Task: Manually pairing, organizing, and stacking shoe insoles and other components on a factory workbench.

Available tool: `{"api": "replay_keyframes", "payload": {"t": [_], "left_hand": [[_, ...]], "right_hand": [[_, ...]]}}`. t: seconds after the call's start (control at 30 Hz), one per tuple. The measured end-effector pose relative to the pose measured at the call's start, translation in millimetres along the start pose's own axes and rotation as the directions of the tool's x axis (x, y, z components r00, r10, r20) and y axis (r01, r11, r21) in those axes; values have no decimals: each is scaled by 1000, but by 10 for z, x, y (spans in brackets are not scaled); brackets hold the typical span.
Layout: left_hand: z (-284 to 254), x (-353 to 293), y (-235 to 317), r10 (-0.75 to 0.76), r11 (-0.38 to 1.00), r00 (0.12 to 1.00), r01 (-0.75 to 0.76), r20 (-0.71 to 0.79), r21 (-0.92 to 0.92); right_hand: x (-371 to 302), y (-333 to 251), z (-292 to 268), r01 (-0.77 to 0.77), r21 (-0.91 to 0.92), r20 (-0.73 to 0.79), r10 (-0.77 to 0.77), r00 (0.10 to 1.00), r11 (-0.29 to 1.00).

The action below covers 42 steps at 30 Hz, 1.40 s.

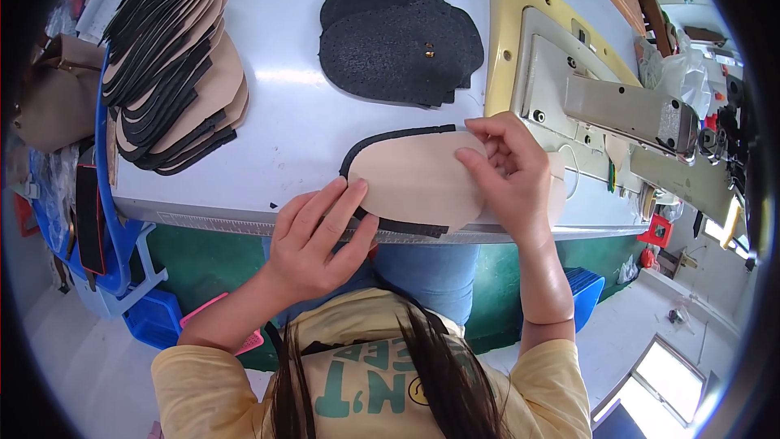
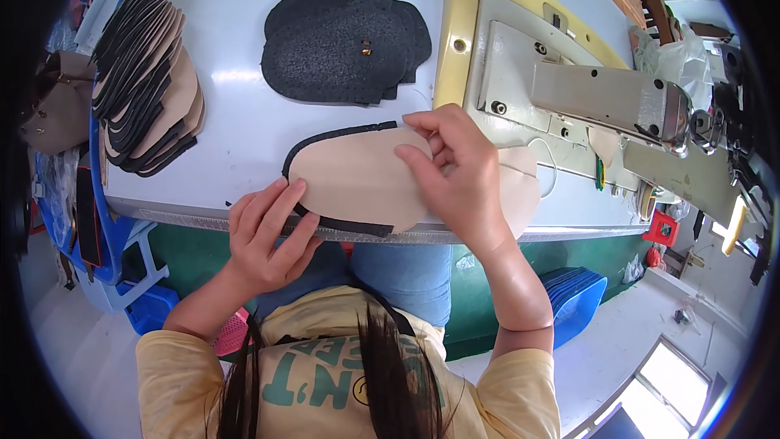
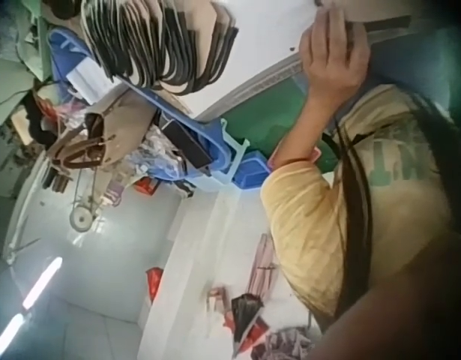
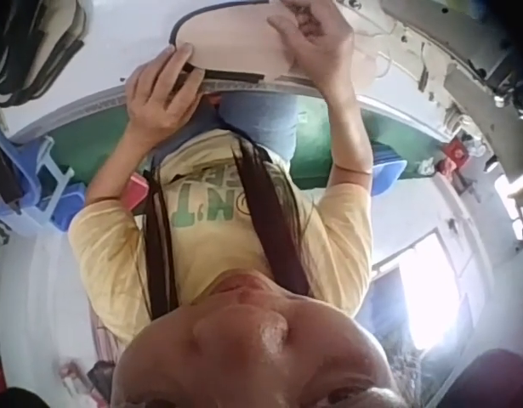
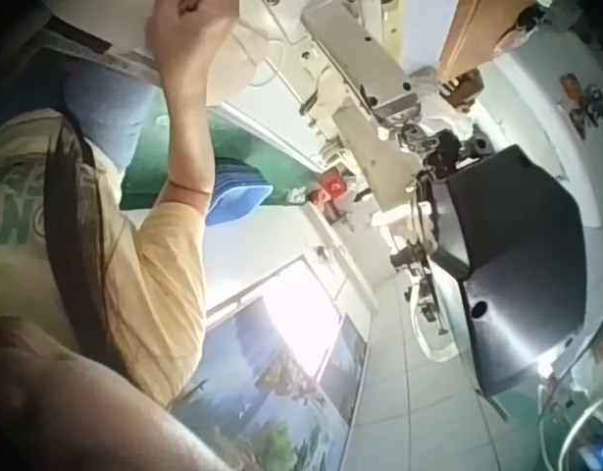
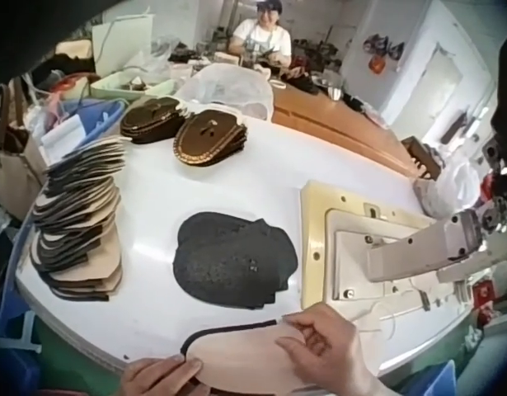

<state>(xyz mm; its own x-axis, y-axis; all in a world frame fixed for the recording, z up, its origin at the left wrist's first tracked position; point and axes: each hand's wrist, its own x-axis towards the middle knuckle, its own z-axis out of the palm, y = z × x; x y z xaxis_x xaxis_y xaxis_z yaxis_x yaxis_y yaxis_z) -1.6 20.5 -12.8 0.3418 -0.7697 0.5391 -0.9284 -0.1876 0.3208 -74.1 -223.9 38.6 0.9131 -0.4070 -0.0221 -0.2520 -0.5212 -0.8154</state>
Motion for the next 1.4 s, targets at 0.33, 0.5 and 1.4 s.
{"api": "replay_keyframes", "payload": {"t": [0.33,0.5,1.4], "left_hand": [[-286,576,-362,-64,948,998,61,1,-312],[-203,1123,-652,-16,1000,998,18,63,-24],[-191,540,-59,34,991,966,1,255,-135]], "right_hand": [[-351,174,-548,121,-388,-285,-243,927,914],[-664,316,-840,-41,-499,-176,-55,983,866],[-729,595,-733,46,-614,-254,-253,934,788]]}}
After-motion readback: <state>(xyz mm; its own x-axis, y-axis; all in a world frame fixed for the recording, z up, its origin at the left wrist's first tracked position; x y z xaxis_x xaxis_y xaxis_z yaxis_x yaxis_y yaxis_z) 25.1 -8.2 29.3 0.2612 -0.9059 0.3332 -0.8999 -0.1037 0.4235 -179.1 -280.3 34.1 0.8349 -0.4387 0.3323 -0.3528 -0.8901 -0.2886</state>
